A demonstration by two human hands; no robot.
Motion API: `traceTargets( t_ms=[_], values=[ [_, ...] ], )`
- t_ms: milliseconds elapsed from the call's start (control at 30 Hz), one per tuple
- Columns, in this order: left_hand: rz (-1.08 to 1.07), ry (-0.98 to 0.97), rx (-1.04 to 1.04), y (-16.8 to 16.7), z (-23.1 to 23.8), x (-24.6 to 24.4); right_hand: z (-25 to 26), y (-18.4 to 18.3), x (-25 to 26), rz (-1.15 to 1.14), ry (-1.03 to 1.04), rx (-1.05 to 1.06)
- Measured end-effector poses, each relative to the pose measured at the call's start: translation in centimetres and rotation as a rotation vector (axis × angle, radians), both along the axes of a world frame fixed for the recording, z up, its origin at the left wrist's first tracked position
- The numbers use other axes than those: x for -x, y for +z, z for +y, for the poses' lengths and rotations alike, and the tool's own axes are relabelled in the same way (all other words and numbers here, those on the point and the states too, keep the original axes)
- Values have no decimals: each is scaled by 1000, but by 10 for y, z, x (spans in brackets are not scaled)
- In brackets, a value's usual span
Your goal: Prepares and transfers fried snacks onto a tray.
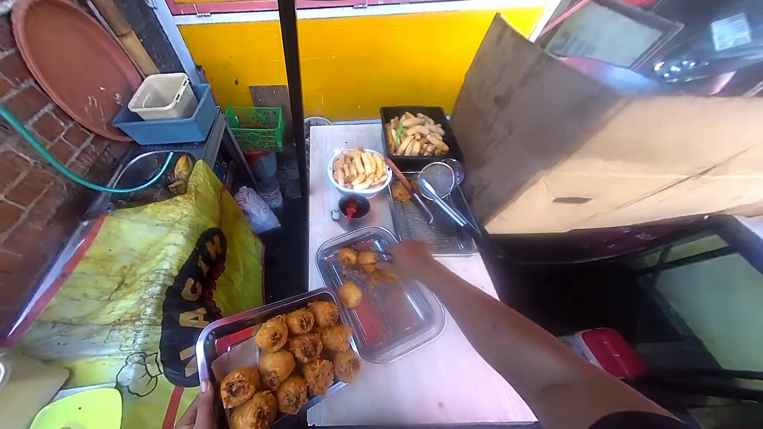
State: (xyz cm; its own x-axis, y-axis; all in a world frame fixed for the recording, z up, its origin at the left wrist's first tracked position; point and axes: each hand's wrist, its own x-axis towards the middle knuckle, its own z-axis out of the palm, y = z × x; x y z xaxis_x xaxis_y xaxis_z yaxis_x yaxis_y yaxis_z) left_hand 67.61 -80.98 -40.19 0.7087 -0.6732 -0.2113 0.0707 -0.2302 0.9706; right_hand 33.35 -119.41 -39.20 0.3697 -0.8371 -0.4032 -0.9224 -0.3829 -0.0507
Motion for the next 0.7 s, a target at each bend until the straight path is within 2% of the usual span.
traceTargets(
  t_ms=[67,133,267,300,367,433,500,600,700],
  values=[
    [2,20,-22,1,-5,-1,2,-1,0,-5,35,13],
    [7,24,-46,2,-11,-3,10,2,9,-124,4,26],
    [41,-27,-48,-5,-24,-9,51,39,22,-676,-26,-26],
    [50,-53,-46,-6,-28,-11,65,54,17,-806,12,-86],
    [71,-130,-27,-8,-38,-14,89,78,0,-922,135,-190],
    [87,-218,-16,-10,-50,-14,104,91,-21,-866,292,-182],
    [98,-281,-13,-9,-62,-10,113,98,-42,-735,352,-181],
    [116,-329,-11,-8,-74,-5,115,108,-56,-547,354,-226],
    [136,-355,19,-13,-76,-8,120,103,-49,-549,332,-145]
  ],
)
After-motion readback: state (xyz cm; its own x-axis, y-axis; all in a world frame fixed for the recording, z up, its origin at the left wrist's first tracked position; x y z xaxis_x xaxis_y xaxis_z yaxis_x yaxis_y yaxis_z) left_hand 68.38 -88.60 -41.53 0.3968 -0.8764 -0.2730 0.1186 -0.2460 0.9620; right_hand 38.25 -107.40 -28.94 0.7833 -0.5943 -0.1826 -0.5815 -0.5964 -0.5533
